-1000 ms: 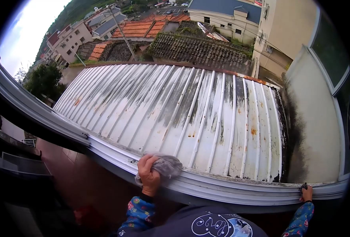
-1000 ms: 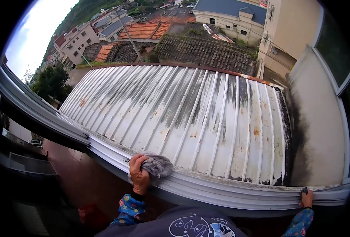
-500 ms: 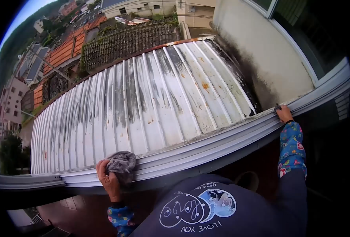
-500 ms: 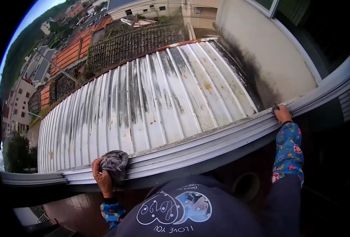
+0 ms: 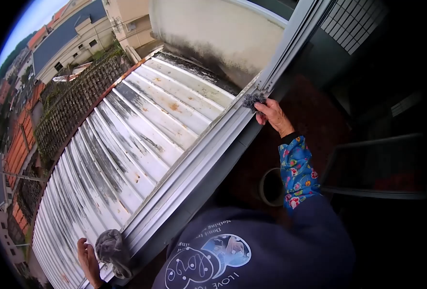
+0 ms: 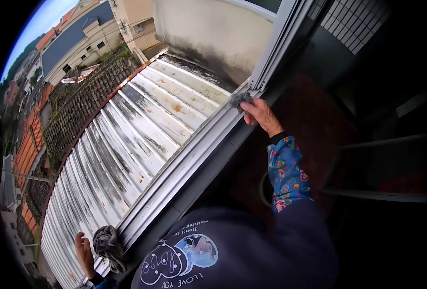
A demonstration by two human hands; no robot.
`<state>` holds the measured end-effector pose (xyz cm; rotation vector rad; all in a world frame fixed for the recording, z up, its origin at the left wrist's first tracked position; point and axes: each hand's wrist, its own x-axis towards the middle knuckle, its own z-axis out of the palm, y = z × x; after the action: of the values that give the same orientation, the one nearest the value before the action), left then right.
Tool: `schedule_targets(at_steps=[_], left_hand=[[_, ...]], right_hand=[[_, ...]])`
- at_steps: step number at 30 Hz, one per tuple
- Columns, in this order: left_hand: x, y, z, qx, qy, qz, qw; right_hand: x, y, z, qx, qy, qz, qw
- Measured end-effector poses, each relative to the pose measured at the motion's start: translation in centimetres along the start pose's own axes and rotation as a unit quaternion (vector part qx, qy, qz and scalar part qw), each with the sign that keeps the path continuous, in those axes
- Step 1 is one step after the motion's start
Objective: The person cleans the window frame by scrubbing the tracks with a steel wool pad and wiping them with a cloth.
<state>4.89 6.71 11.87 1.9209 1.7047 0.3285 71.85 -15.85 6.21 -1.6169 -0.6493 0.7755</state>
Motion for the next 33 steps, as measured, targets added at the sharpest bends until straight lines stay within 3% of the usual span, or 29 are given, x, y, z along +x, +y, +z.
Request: schedule_targets(at_steps=[1, 2, 5, 7, 10, 13, 14, 17, 19, 21, 22, 25, 27, 29, 32, 33], left_hand=[[0.4, 2.7, 0.6, 0.006, 0.033, 0.037, 0.999], [1.1, 6.2, 1.3, -0.026, 0.005, 0.078, 0.997], [2.5, 16.8, 5.8, -0.062, -0.151, 0.204, 0.965], [3.4, 22.3, 10.1, -0.105, -0.296, 0.289, 0.904], [5.4, 29.6, 17.6, -0.096, -0.413, 0.379, 0.823], [6.3, 34.9, 27.3, -0.273, -0.471, 0.325, 0.773], [5.6, 37.4, 28.8, -0.308, -0.492, 0.256, 0.773], [3.9, 40.7, 33.4, -0.385, -0.494, 0.176, 0.759], [3.3, 41.5, 35.4, -0.423, -0.491, 0.14, 0.749], [3.3, 42.1, 37.5, -0.48, -0.474, 0.114, 0.729], [3.2, 42.7, 37.9, -0.517, -0.46, 0.105, 0.714], [4.2, 44.8, 37.4, -0.577, -0.448, 0.063, 0.68], [7.6, 46.0, 38.9, -0.462, -0.423, 0.156, 0.764], [8.4, 48.3, 39.6, -0.368, -0.357, 0.246, 0.822], [8.0, 51.9, 41.5, -0.235, -0.309, 0.372, 0.844], [8.1, 52.5, 43.2, -0.188, -0.235, 0.488, 0.819]], right_hand=[[-1.7, 0.4, 0.2, 0.075, -0.005, -0.001, 0.997], [-2.8, 1.5, 0.0, 0.12, -0.022, -0.01, 0.992], [-4.8, 3.6, 1.2, 0.23, -0.032, -0.027, 0.972], [-4.7, 5.5, 1.7, 0.253, -0.042, -0.035, 0.966], [-4.3, 6.1, 3.3, 0.22, -0.004, -0.051, 0.974], [-3.8, 5.5, 4.5, 0.155, 0.037, -0.088, 0.983], [-3.8, 4.8, 4.8, 0.129, 0.063, -0.094, 0.985], [-3.3, 4.1, 5.7, 0.036, 0.162, -0.119, 0.979], [-2.7, 3.4, 5.7, -0.111, 0.233, -0.231, 0.938], [-2.2, 3.2, 5.8, -0.17, 0.216, -0.269, 0.923], [-2.2, 3.2, 5.7, -0.171, 0.194, -0.226, 0.939], [-2.3, 1.6, 3.1, -0.229, 0.129, -0.243, 0.934], [-2.4, 2.0, -0.9, -0.238, 0.139, -0.198, 0.941], [-2.2, 3.3, -4.3, -0.209, 0.24, -0.155, 0.935], [-2.3, 4.9, -7.3, -0.149, 0.298, -0.158, 0.93], [-2.5, 5.3, -7.7, -0.136, 0.305, -0.15, 0.931]])
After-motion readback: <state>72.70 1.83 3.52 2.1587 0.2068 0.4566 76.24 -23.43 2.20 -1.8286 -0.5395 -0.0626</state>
